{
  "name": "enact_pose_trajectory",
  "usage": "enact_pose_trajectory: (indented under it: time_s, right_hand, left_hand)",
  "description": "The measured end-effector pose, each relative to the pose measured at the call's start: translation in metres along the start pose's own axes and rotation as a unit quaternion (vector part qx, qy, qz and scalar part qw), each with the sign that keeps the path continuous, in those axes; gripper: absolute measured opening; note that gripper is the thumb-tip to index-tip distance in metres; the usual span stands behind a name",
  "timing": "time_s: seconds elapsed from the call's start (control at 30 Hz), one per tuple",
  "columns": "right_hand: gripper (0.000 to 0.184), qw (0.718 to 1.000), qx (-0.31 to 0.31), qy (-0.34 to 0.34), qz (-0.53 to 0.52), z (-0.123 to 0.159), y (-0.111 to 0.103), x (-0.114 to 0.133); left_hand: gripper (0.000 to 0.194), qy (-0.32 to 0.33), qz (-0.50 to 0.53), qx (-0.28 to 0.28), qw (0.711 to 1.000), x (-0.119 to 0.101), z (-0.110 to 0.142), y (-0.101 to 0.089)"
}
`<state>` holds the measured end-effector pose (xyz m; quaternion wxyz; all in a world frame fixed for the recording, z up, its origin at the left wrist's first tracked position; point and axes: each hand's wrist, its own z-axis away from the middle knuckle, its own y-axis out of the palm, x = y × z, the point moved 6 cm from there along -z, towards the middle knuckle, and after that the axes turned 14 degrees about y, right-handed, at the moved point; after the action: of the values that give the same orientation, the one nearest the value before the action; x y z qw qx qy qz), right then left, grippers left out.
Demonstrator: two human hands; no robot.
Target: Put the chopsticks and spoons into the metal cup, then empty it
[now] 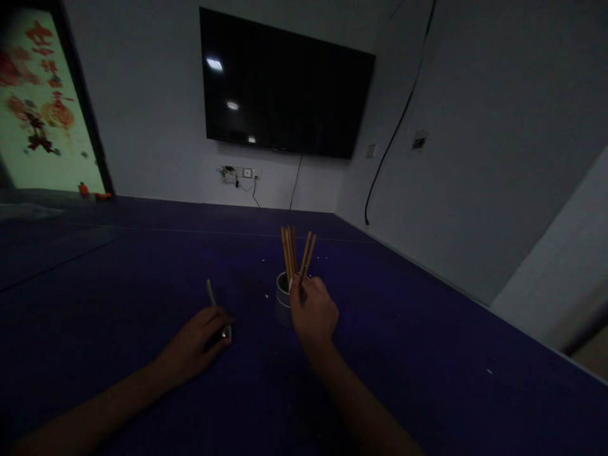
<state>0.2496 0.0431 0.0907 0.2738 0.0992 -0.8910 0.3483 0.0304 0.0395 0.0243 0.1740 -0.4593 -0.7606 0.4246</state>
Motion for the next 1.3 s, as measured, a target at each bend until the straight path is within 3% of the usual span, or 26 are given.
enact_pose_trajectory:
  time_s: [0.3, 0.5, 0.57, 0.63, 0.7, 0.73, 0.83, 0.93, 1.1, 1.17, 1.23, 1.3]
  right_hand:
    - [0.036, 0.994, -0.030, 0.023, -0.101, -0.001, -0.002, -0.005]
    - [0.045, 0.976, -0.129, 0.006, -0.175, 0.004, -0.019, -0.006]
    - [0.043, 0.960, -0.181, -0.044, -0.208, 0.013, -0.030, -0.003]
    - [0.037, 0.944, -0.197, -0.168, -0.205, 0.030, -0.037, 0.011]
    - [0.027, 0.923, -0.137, -0.318, -0.168, 0.053, -0.033, 0.032]
    - [0.026, 0.915, -0.098, -0.359, -0.159, 0.063, -0.030, 0.040]
    - [0.040, 0.903, 0.038, -0.399, -0.153, 0.085, -0.014, 0.056]
    - [0.039, 0.895, 0.109, -0.393, -0.178, 0.097, -0.005, 0.064]
    - [0.027, 0.898, 0.124, -0.356, -0.229, 0.096, -0.014, 0.065]
    - [0.027, 0.906, 0.077, -0.340, -0.242, 0.089, -0.026, 0.060]
    - [0.028, 0.919, -0.011, -0.302, -0.253, 0.075, -0.041, 0.050]
    - [0.035, 0.946, -0.100, -0.208, -0.227, 0.053, -0.050, 0.035]
  left_hand:
    - [0.023, 0.069, 0.006, -0.028, 0.997, -0.005, -0.001, -0.002]
    - [0.016, 0.132, -0.011, -0.074, 0.988, -0.013, -0.002, -0.005]
    - [0.017, 0.166, -0.045, -0.095, 0.980, -0.019, -0.001, -0.009]
    - [0.018, 0.208, -0.090, -0.105, 0.968, -0.029, -0.001, -0.013]
    - [0.018, 0.255, -0.134, -0.107, 0.952, -0.042, 0.000, -0.016]
    - [0.017, 0.275, -0.149, -0.105, 0.944, -0.048, 0.000, -0.017]
    - [0.018, 0.299, -0.156, -0.074, 0.938, -0.061, -0.001, -0.016]
    - [0.024, 0.305, -0.140, -0.051, 0.941, -0.067, -0.001, -0.010]
    - [0.018, 0.316, -0.134, -0.048, 0.938, -0.072, 0.002, -0.009]
    - [0.023, 0.299, -0.142, -0.050, 0.942, -0.069, 0.003, -0.014]
    - [0.032, 0.290, -0.167, -0.079, 0.939, -0.066, 0.005, -0.021]
    - [0.036, 0.284, -0.196, -0.099, 0.934, -0.062, 0.007, -0.024]
